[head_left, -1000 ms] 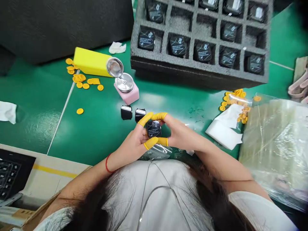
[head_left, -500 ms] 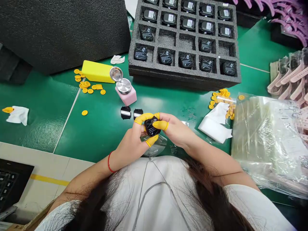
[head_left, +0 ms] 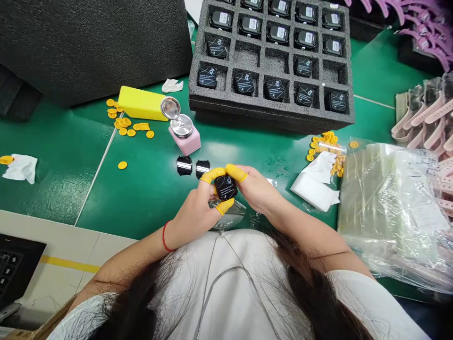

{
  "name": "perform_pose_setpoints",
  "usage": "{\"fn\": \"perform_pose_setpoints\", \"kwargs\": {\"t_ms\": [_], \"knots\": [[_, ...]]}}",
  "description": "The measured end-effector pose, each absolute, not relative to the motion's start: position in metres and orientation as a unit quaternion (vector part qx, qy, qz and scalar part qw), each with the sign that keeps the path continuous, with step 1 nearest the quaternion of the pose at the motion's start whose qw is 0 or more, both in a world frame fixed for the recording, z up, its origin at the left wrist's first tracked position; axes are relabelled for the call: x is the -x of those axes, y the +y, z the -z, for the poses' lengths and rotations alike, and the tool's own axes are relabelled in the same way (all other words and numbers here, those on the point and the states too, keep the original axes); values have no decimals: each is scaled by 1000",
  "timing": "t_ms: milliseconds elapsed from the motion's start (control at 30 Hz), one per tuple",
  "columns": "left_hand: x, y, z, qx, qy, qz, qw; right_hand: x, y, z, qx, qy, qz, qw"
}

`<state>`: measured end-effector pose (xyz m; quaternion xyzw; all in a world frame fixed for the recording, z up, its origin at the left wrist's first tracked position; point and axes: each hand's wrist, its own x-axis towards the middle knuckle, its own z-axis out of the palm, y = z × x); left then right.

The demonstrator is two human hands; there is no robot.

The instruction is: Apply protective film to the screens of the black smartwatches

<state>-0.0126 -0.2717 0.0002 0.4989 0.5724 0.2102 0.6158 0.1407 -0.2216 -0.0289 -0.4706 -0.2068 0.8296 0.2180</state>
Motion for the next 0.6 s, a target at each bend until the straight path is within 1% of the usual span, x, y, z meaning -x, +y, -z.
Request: {"fn": "perform_pose_setpoints", "kwargs": {"t_ms": [100, 267, 367, 433, 500, 567, 600], "knots": [[13, -269, 0, -469, 561, -240, 639, -143, -217, 30, 483, -221, -818, 219], [14, -269, 0, -466, 569, -228, 639, -145, -217, 25, 453, -230, -845, 165], [15, -270, 1, -452, 568, -239, 645, -145, -213, 18, 445, -252, -842, 172], [17, -270, 2, -439, 568, -257, 647, -144, -195, 14, 442, -307, -819, 200], [20, -270, 3, -435, 570, -276, 640, -142, -158, 12, 455, -412, -738, 280], [23, -270, 5, -439, 570, -289, 631, -139, -104, 16, 497, -526, -576, 380], [24, -271, 5, -440, 568, -291, 632, -138, -74, 22, 531, -567, -495, 390]]}}
